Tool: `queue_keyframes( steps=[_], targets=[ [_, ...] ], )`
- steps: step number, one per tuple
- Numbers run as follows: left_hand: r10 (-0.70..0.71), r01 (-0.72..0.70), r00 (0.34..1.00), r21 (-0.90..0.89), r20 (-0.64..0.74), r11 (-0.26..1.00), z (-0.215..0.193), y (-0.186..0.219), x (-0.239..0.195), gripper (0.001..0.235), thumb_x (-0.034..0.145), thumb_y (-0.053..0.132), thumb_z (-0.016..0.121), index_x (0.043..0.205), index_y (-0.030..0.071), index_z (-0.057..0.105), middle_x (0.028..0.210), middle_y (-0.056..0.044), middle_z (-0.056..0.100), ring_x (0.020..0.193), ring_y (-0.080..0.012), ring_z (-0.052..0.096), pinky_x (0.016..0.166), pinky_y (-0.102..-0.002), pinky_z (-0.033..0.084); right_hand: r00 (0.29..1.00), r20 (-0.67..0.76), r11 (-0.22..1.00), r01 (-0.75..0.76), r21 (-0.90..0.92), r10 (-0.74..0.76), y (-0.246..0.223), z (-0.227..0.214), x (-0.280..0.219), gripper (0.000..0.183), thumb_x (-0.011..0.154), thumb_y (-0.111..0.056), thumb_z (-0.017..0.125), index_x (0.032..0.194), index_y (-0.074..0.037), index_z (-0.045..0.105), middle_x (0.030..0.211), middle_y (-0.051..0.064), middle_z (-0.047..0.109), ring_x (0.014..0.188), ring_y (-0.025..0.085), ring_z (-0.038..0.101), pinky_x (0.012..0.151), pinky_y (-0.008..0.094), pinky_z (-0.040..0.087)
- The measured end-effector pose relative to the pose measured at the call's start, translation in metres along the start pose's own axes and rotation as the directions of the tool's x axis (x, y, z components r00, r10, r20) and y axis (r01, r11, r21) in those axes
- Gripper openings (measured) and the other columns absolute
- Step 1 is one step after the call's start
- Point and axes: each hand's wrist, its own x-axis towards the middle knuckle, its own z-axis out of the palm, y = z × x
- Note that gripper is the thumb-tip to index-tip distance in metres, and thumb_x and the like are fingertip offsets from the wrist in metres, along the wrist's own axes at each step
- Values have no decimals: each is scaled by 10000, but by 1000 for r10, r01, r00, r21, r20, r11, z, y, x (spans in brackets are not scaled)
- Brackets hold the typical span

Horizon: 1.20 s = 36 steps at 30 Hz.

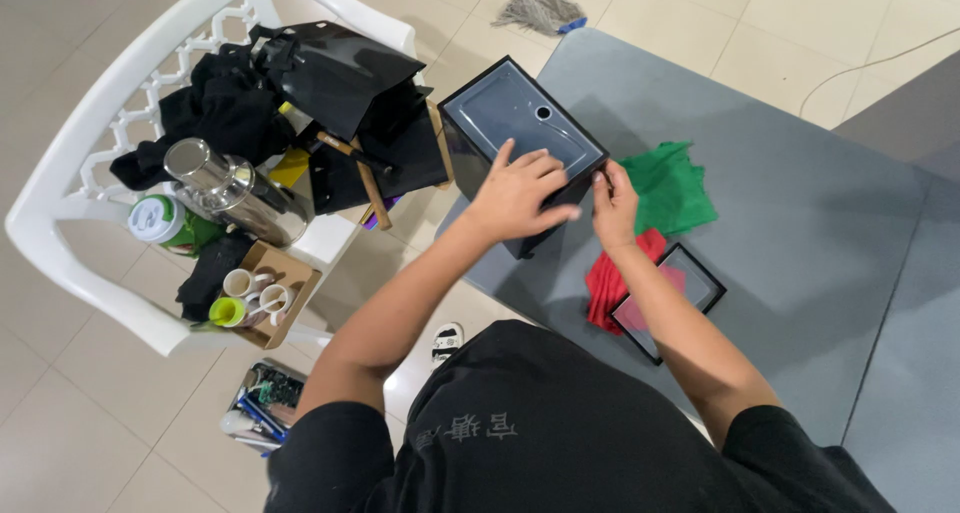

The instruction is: The person assembles a black tablet case by inserting a clear plastic backplate into the case, aligning it, and pressing the edges to secure it. They then fold the case closed and open it again to check the fit.

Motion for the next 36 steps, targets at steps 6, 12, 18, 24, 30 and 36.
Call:
queue_keyframes(
  steps=[6,12,18,24,30,36],
  targets=[
    [-195,192,978,46,74,980,-1,38,33,675,756,315,775,1372,142,560,1144,-117,547,1052,-353,589,858,-644,481,996,-48,997,73,-37,-75,-4,4,0,243,1080,-47,588,1310,19,632,1190,94,700,1080,148,646,952,296,520],
    [-195,186,979,136,54,973,31,36,43,420,923,164,637,1339,141,585,1229,-124,533,1159,-381,574,859,-601,507,996,-84,999,-36,8,36,-17,6,-4,251,1084,-84,577,1307,7,647,1137,87,725,1000,127,662,898,273,546],
    [-82,89,995,160,-50,983,50,25,38,412,879,191,631,1287,162,586,1365,-164,500,1346,-485,454,977,-777,380,993,-115,1000,-26,18,27,-19,6,-12,220,1078,-63,574,1264,21,656,1109,90,733,982,135,672,887,274,550],
    [-153,145,987,132,57,981,31,29,34,348,878,345,682,1171,190,574,1379,-254,476,1401,-479,437,1024,-766,354,996,40,996,73,44,-74,-14,14,-31,427,995,5,534,1418,40,492,1321,164,614,1194,197,613,964,312,506],
    [-221,254,959,198,-175,947,65,34,35,474,928,369,661,1342,162,556,1365,-270,521,1368,-453,490,1048,-751,372,999,37,999,-29,32,27,27,36,-44,363,1028,-102,627,1361,-7,517,1196,176,640,1118,279,637,984,365,517],
    [10,-3,989,48,-144,999,37,30,16,490,959,422,662,1369,169,574,1385,-202,559,1357,-386,515,1072,-690,399,970,203,972,167,-168,-132,-27,34,-46,290,922,-107,693,1197,-25,654,1078,224,748,1046,390,737,860,434,560]
  ],
)
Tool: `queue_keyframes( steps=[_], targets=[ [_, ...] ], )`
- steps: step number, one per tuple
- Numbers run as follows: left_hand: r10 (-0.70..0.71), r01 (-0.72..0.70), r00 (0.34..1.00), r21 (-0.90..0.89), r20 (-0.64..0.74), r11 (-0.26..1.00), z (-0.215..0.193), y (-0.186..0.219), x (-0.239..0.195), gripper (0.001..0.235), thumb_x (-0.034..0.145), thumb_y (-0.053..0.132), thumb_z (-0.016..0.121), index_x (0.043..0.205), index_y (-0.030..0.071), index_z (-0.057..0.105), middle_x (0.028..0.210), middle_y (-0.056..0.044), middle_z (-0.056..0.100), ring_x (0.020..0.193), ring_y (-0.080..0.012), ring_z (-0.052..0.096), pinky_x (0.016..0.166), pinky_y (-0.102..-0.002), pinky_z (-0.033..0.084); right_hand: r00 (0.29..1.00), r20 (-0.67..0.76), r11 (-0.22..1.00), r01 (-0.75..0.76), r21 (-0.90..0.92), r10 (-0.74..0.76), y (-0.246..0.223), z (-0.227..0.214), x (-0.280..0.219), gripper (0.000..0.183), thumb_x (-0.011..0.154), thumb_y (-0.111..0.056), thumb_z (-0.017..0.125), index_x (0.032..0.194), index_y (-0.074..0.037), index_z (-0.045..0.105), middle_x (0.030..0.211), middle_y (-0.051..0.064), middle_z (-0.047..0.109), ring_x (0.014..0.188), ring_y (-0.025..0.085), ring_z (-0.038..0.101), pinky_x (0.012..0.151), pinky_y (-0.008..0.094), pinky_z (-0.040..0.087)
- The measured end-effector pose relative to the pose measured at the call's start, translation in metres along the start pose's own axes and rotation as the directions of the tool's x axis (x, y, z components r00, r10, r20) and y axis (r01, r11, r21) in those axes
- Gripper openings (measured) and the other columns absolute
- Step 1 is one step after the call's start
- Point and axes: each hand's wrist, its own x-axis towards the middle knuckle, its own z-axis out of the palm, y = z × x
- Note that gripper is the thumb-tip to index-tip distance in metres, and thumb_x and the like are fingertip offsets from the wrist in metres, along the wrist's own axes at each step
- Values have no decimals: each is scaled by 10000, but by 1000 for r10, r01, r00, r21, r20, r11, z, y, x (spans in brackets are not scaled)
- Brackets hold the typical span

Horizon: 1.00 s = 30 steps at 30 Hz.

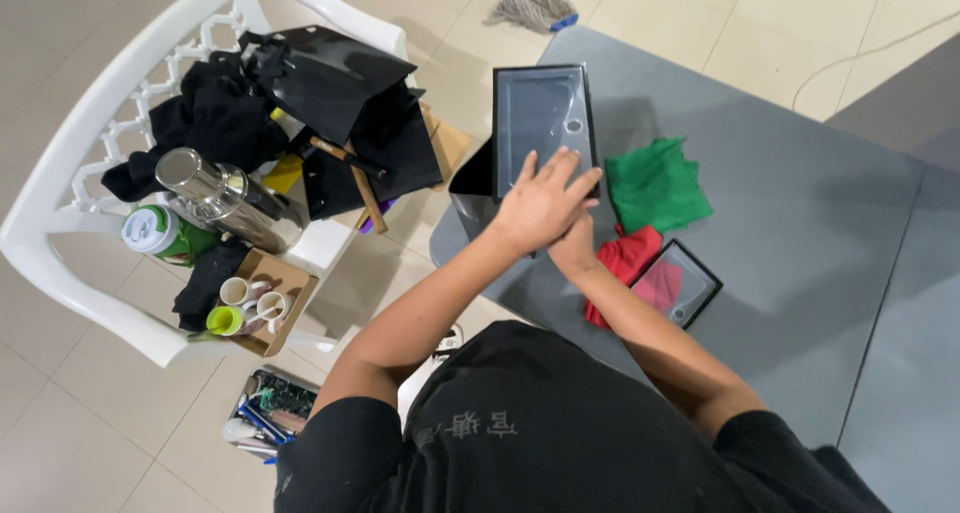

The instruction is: The person assembles a black tablet case by inserting a clear plastic backplate into the case, aligning it, and pressing the edges to secure it. They then fold the case closed and open it again to check the fit.

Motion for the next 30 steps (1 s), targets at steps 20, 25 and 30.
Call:
queue_keyframes(
  steps=[20,25,30],
  targets=[
    [140,-141,988,2,60,990,-48,-63,-38,478,894,393,727,1335,233,637,1392,-110,593,1379,-334,510,1107,-606,400,972,-36,963,224,-147,-232,-35,-29,11,572,897,-86,785,1364,-52,457,1486,236,472,1325,410,545,1028,431,529],
    [143,-141,988,-32,59,989,-49,-66,-37,479,911,403,733,1344,228,632,1412,-115,582,1386,-335,507,1119,-591,398,983,6,982,183,-50,-183,-41,-25,16,645,891,-100,791,1408,-30,411,1491,229,455,1322,403,548,996,396,550],
    [145,-142,986,-36,80,989,-44,-55,-33,478,894,381,729,1331,219,627,1399,-116,587,1367,-340,515,1112,-592,389,985,-14,985,172,-34,-172,-38,-16,18,758,859,-83,793,1477,-3,362,1494,224,434,1337,382,527,1084,410,510]
  ],
)
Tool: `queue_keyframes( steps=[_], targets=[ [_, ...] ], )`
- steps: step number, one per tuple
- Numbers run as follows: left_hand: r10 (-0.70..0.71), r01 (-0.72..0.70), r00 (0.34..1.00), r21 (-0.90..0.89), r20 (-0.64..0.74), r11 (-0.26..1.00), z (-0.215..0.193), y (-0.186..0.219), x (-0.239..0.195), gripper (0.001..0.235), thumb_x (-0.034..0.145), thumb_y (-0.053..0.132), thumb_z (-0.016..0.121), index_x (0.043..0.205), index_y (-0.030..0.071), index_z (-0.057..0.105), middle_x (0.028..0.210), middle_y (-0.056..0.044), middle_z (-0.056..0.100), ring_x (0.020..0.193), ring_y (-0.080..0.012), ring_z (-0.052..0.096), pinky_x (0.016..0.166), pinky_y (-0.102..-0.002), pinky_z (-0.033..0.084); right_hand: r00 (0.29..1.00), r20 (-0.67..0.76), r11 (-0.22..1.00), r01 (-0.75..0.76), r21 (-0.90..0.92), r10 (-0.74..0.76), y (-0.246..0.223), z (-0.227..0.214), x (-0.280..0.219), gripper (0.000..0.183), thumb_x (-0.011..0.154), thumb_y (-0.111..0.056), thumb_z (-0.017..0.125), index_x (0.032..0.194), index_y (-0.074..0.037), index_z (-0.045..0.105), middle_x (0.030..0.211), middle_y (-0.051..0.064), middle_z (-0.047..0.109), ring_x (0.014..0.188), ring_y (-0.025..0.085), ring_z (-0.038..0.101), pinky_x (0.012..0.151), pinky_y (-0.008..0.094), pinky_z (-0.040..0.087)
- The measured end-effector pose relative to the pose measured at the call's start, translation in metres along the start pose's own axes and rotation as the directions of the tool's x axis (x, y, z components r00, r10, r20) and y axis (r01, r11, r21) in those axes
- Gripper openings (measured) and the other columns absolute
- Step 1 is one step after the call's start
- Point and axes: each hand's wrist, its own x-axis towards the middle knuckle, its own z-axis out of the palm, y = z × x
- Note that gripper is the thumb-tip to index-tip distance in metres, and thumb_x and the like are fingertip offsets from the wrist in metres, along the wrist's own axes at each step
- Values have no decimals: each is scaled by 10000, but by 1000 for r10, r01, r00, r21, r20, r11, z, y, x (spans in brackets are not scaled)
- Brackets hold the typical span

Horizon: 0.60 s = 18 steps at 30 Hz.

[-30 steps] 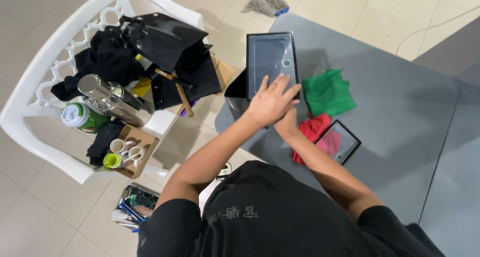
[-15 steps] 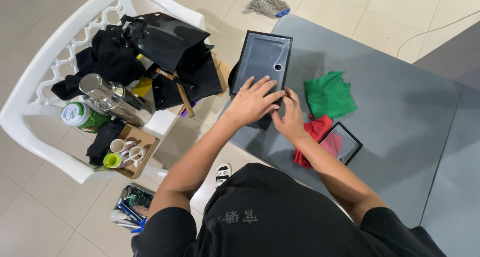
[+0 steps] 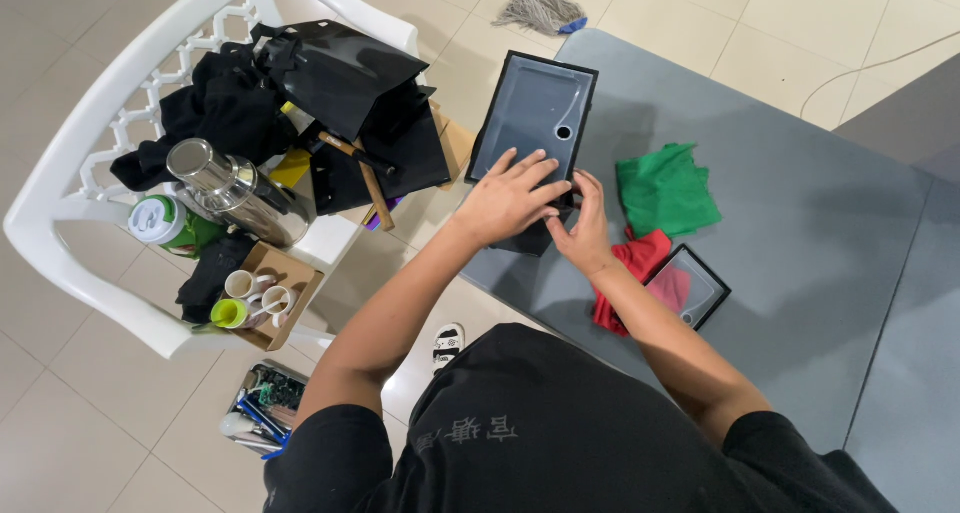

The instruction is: The person assembles a black tablet case by inserting a clear plastic backplate into the case, aligning it, and pressing the edges to secure it. They then fold the case closed and open it again to check the fit.

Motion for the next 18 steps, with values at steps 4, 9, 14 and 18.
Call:
queue_keyframes(
  steps=[4,9,14,18],
  targets=[
    [-6,7,1000,16,-22,1000,6,1,1,455,915,369,723,1336,230,620,1403,-101,586,1376,-331,515,1121,-588,390,999,-36,1000,24,-7,-25,0,8,-1,794,875,-89,811,1498,13,330,1488,231,424,1361,386,512,1128,428,482],
    [-33,34,999,29,-27,999,9,-2,2,533,932,394,698,1366,108,582,1406,-112,573,1393,-325,513,1133,-579,393,996,-53,996,-76,-53,73,-5,13,-2,764,864,-117,812,1478,33,383,1440,247,484,1350,415,516,1130,461,454],
    [-22,23,1000,65,-20,998,13,-4,4,516,948,417,673,1359,115,593,1412,-110,566,1383,-321,516,1126,-574,395,994,-20,994,-104,-27,104,1,28,-17,711,886,-128,776,1464,54,403,1431,270,498,1337,452,498,1136,488,404],
    [-19,21,999,71,-32,997,13,-3,4,528,942,441,667,1346,109,597,1498,-156,521,1388,-335,498,1112,-576,396,969,42,969,-241,-45,243,25,39,-31,493,997,-149,669,1428,12,492,1448,244,529,1332,448,520,1134,470,422]
  ],
)
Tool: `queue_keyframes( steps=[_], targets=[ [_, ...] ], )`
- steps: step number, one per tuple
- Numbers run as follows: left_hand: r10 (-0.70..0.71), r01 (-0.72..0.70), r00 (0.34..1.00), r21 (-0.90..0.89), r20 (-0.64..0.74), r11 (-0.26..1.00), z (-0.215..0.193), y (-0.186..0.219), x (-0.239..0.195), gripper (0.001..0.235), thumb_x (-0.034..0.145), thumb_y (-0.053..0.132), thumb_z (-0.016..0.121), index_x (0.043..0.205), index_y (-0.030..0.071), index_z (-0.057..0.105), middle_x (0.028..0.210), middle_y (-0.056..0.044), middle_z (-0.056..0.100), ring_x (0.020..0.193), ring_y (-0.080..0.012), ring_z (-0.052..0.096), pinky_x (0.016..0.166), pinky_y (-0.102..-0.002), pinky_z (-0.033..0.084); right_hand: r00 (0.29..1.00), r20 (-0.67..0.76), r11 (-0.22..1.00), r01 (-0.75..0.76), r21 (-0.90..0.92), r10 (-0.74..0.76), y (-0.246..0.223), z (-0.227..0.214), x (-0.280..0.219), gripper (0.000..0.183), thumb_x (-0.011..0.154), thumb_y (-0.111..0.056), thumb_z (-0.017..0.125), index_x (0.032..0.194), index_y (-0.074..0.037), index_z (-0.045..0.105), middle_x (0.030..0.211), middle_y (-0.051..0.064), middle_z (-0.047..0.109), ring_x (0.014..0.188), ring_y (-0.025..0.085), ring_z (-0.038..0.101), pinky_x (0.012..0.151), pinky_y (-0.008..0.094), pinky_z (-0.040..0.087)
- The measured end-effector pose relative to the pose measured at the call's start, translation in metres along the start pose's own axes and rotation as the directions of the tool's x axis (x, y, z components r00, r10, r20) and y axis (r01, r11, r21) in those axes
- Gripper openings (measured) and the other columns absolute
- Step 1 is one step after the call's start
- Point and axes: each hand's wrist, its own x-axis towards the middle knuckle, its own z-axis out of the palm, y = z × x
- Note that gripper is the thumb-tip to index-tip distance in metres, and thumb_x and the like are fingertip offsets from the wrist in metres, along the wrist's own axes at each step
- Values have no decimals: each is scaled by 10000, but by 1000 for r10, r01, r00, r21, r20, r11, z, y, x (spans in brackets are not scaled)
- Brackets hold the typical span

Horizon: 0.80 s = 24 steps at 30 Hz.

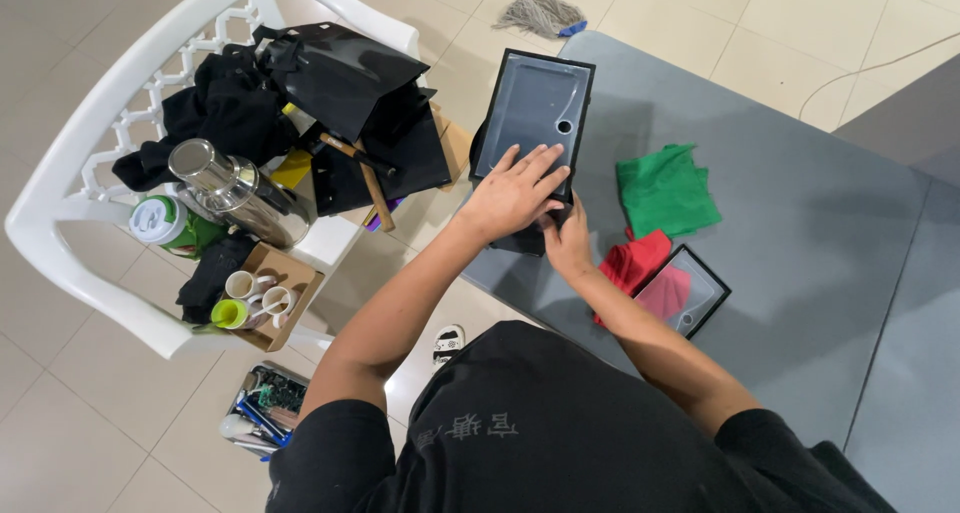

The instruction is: The person assembles a black tablet case by inserting a clear plastic backplate into the case, aligning it, and pressing the edges to secure it. They then fold the case closed and open it again to check the fit.

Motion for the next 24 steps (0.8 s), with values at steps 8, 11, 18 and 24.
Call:
queue_keyframes(
  steps=[8,11,18,24],
  targets=[
    [-220,159,959,-302,-178,940,0,-5,-7,497,991,319,672,1408,70,566,1498,-146,551,1368,-338,545,1106,-500,460,963,-3,933,258,-252,-268,-57,-61,33,468,1049,-161,572,1467,34,497,1516,217,529,1296,431,525,1116,477,432],
    [-428,280,887,-537,-172,796,24,-11,-28,433,1036,237,639,1432,78,565,1484,-137,585,1365,-335,577,1131,-430,482,963,85,905,268,-331,-255,-61,-62,44,444,1027,-147,588,1436,25,549,1485,194,566,1276,413,535,1113,470,434],
    [-654,401,753,-743,-65,536,138,-46,-103,429,1095,192,515,1509,80,537,1532,-186,567,1496,-380,382,1200,-401,318,929,351,902,247,-353,-117,-36,-13,33,452,1008,-234,576,1419,-44,580,1471,130,581,1243,355,549,1060,463,455],
    [-763,586,622,-751,177,303,174,-43,-162,485,1087,265,471,1555,141,439,1521,-159,536,1452,-279,479,1179,-352,369,833,550,892,200,-405,63,-17,27,6,510,1011,-301,542,1474,-87,519,1543,97,496,1298,365,497,1011,509,464]
  ],
)
